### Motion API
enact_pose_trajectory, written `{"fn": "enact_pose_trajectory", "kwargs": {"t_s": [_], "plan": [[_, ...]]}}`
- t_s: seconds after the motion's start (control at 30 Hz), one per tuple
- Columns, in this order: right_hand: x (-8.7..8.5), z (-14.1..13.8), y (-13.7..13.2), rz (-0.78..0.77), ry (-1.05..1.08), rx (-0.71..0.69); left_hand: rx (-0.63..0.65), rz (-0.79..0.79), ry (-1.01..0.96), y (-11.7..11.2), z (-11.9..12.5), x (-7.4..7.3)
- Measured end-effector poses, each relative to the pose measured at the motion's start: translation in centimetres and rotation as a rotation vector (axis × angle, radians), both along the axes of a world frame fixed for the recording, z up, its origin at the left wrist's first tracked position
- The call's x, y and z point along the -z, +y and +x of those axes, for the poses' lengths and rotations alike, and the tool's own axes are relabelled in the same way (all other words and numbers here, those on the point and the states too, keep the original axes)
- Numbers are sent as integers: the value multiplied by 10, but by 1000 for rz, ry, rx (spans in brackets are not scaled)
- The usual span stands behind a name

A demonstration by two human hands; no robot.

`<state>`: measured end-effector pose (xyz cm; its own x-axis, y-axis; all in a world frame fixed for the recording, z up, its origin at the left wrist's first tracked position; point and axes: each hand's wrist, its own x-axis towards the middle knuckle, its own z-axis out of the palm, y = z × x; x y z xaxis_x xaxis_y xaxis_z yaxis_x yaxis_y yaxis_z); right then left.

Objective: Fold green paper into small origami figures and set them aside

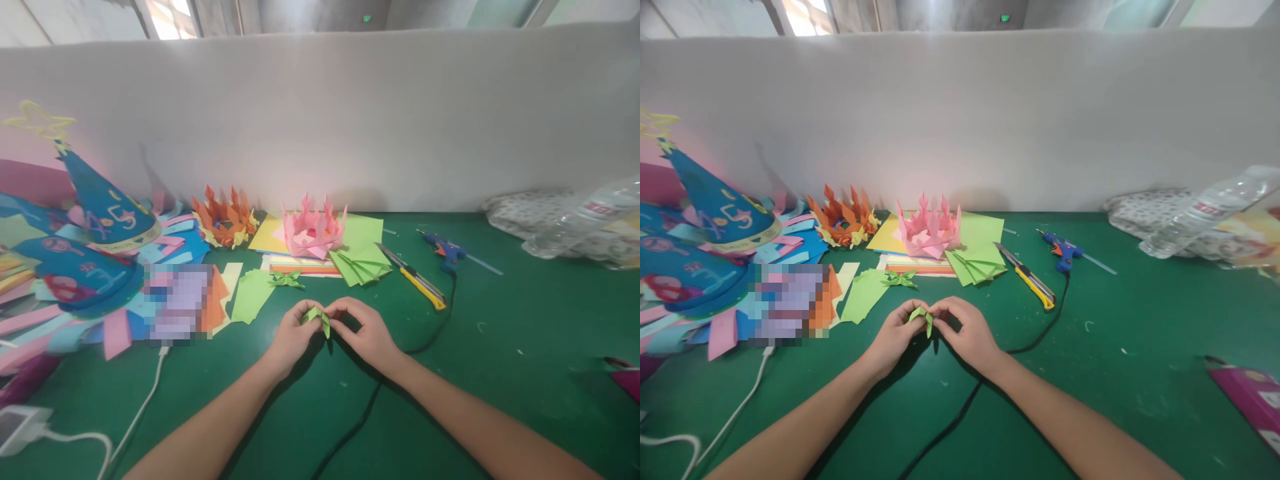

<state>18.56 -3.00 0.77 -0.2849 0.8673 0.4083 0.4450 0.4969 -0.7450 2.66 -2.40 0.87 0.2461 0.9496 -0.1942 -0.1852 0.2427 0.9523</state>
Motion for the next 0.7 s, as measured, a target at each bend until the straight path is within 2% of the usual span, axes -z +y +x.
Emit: {"fn": "enact_pose_trajectory", "kwargs": {"t_s": [0.2, 0.7], "plan": [[-1, 0, -1, 14, -8, -10, -35, 0, 22, -1, 0, 2], [0, -1, -2, 13, 32, 14, -72, -139, -70, -3, 5, 6]]}}
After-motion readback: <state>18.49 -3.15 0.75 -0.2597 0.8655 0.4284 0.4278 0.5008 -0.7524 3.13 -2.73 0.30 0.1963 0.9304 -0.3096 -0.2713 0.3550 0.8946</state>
